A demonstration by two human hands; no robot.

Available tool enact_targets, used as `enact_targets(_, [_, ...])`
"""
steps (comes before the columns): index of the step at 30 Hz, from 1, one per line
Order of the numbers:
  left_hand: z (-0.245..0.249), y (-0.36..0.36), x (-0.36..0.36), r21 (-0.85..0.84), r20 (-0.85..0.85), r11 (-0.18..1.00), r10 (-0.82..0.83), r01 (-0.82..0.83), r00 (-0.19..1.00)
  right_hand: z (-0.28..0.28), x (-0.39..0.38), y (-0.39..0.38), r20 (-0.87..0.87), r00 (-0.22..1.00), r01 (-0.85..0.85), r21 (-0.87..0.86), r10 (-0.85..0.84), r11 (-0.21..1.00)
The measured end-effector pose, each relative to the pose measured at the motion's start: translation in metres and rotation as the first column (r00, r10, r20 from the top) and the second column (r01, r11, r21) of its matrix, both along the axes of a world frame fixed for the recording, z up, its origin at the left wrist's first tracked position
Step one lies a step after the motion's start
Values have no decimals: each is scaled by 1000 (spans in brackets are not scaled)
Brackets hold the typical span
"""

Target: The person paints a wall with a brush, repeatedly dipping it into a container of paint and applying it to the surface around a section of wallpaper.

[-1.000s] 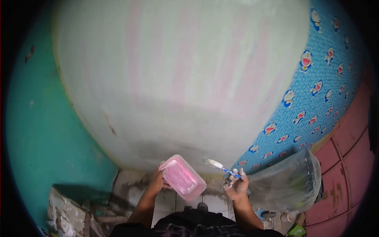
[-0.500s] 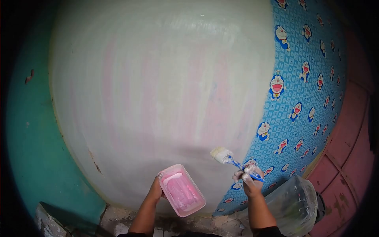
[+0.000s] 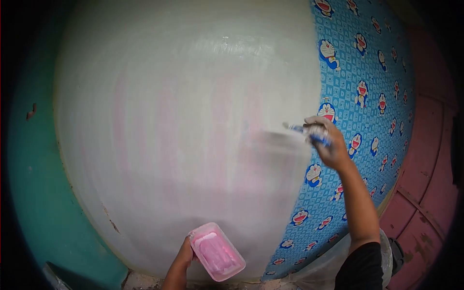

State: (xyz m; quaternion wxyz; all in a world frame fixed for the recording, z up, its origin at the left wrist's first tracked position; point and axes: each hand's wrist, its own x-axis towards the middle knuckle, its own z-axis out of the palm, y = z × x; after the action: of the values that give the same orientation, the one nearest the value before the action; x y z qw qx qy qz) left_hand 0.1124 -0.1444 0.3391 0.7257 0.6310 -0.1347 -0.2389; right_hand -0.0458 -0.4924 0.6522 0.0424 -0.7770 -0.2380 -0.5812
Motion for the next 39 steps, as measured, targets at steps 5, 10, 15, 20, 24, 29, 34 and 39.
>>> enact_targets(5, [-22, 5, 10, 31, 68, 999, -8, 6, 998, 79, 27, -32, -154, 979, -92, 270, 137, 959])
enact_targets(10, [-12, 20, 4, -21, -24, 996, 91, -91, 996, 139, 56, -38, -258, 965, 28, 271, 45, 962])
enact_targets(15, [-21, 40, 14, -138, -25, 970, 198, -199, 980, 208, 74, -56, -107, 994, 55, 233, -31, 971])
enact_targets(20, [-50, 55, 24, -321, -14, 898, 311, -299, 950, 242, 85, -65, 202, 975, -131, 211, 88, 969])
enact_targets(24, [-54, 57, 13, -316, -26, 909, 279, -273, 960, 144, 93, -75, 118, 878, 477, -177, -463, 861])
enact_targets(29, [-88, 60, 14, -246, -86, 934, 245, -259, 966, -20, 58, -47, -280, 791, 357, -512, -544, 782])
enact_targets(34, [-82, 32, -4, -240, -73, 932, 260, -270, 963, 22, 50, -36, -708, 703, -36, -125, -64, 992])
enact_targets(39, [-109, 17, -16, -135, -91, 973, 178, -190, 980, 184, 71, -74, -230, 945, 236, -19, -234, 972])
